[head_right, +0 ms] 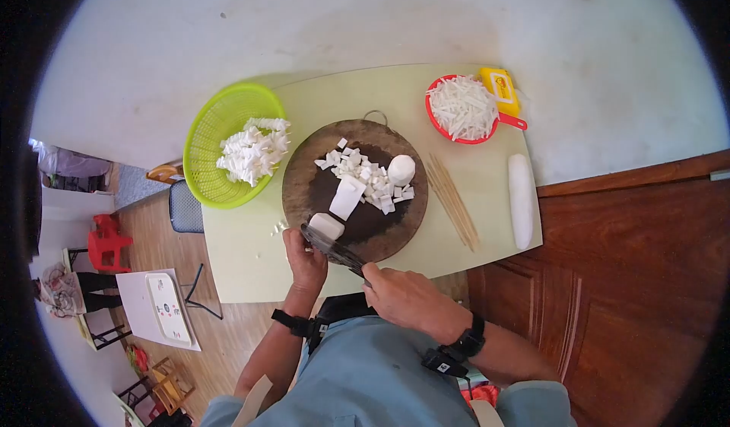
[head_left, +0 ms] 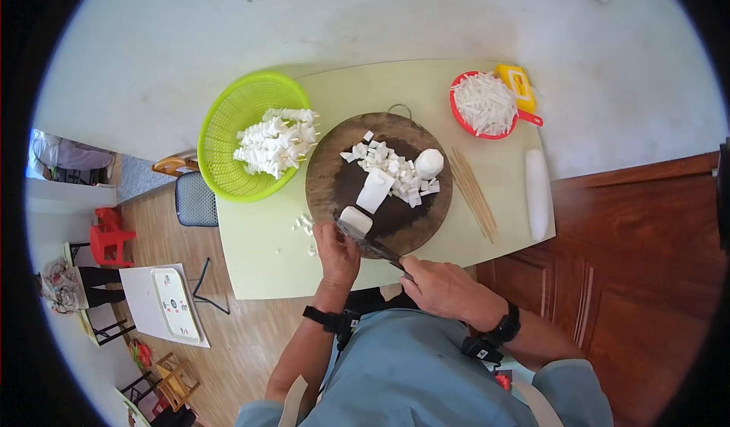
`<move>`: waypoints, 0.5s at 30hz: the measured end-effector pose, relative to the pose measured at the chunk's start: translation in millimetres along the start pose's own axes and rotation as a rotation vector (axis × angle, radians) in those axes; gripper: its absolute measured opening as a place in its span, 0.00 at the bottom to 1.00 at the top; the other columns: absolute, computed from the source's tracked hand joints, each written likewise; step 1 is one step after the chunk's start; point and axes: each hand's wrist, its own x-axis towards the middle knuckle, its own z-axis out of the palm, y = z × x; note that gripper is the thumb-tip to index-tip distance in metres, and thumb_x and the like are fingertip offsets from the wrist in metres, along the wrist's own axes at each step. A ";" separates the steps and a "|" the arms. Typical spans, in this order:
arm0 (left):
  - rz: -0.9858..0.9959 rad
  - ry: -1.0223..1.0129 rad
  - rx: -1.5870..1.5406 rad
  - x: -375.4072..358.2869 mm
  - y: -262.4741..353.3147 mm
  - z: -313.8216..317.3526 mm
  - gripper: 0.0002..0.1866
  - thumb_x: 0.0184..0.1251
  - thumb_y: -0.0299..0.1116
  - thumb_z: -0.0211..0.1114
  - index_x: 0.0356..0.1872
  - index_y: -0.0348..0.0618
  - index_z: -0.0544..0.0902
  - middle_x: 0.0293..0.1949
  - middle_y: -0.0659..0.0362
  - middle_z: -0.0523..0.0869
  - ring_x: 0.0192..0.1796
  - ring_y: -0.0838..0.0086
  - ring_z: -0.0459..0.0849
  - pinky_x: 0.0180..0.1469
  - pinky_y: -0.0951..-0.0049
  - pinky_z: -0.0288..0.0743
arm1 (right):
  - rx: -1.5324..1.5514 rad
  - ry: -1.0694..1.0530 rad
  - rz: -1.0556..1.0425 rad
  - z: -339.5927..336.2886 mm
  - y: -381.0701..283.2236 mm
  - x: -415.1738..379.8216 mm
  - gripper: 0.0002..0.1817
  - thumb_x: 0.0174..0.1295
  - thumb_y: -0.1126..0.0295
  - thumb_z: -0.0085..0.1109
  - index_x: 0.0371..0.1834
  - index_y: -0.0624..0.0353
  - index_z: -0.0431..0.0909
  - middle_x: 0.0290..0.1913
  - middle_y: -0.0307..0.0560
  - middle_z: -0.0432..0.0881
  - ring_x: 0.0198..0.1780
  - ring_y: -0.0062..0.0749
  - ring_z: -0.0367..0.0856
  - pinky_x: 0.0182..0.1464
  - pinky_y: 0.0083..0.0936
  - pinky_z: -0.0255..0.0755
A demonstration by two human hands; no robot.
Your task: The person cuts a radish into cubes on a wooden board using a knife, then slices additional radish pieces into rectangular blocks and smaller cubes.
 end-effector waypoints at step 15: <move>0.044 0.013 0.019 1.5 -1.8 3.6 0.19 0.49 0.10 0.57 0.43 0.36 0.68 0.40 0.46 0.67 0.41 0.51 0.70 0.42 0.58 0.69 | -0.022 -0.103 0.054 -14.5 -10.8 6.1 0.13 0.74 0.62 0.50 0.46 0.62 0.65 0.31 0.61 0.83 0.33 0.63 0.83 0.35 0.56 0.76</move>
